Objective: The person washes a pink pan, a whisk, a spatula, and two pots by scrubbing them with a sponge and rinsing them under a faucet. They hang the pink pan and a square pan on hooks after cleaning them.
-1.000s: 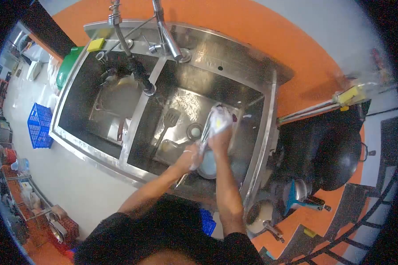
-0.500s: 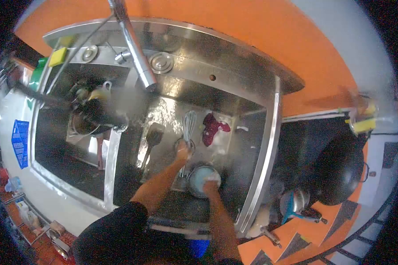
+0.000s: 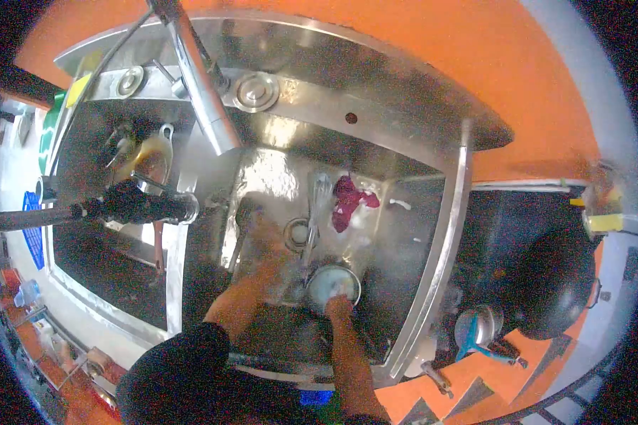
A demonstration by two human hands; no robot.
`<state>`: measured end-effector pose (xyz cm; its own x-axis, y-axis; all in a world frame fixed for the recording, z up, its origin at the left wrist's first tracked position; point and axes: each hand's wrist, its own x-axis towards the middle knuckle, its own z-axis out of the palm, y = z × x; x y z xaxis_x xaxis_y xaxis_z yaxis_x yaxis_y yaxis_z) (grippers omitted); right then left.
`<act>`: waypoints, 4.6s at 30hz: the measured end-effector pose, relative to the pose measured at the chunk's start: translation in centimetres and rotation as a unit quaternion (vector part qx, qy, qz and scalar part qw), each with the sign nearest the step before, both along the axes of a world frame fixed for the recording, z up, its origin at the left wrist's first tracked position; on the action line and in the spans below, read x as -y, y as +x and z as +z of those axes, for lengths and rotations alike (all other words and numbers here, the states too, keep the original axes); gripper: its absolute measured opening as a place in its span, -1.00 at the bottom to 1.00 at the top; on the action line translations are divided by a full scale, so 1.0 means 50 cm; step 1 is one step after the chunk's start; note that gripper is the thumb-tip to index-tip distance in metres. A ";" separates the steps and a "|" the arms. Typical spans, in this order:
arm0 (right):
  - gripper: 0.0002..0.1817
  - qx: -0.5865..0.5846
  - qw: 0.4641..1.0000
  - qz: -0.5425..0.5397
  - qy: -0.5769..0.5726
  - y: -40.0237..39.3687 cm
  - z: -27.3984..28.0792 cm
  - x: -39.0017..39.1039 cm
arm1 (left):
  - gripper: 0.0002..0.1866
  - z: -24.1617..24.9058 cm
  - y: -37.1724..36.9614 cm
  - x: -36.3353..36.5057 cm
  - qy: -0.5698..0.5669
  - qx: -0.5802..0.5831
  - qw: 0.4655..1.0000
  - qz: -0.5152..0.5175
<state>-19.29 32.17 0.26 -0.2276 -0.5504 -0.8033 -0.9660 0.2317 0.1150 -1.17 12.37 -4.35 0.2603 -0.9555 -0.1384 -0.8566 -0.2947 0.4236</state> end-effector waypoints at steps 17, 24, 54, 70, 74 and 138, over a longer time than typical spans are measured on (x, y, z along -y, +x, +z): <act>-0.39 0.070 0.914 -0.289 -0.275 -0.067 0.082 0.038 | -0.27 0.044 0.143 0.028 0.059 0.081 0.935 -0.341; -0.36 0.104 0.910 -0.290 -0.278 -0.048 0.136 0.034 | -0.44 0.044 0.099 0.092 0.192 0.033 0.939 -0.283; -0.65 0.667 0.311 -0.482 -0.475 0.166 0.571 0.376 | -0.61 0.504 0.028 -0.039 0.097 -0.668 0.733 -0.081; -0.85 0.151 0.754 -0.103 -0.630 0.121 0.602 0.372 | -0.71 0.549 0.038 -0.154 -0.153 -0.406 0.799 -0.415; -0.75 0.486 0.366 -0.470 -0.639 0.092 0.543 0.426 | -0.88 0.464 -0.045 -0.161 -0.223 -0.456 0.815 -0.280; -0.48 -0.114 0.973 -0.191 -0.057 0.067 -0.126 0.016 | -0.91 0.423 0.792 0.060 0.248 -0.629 0.712 0.192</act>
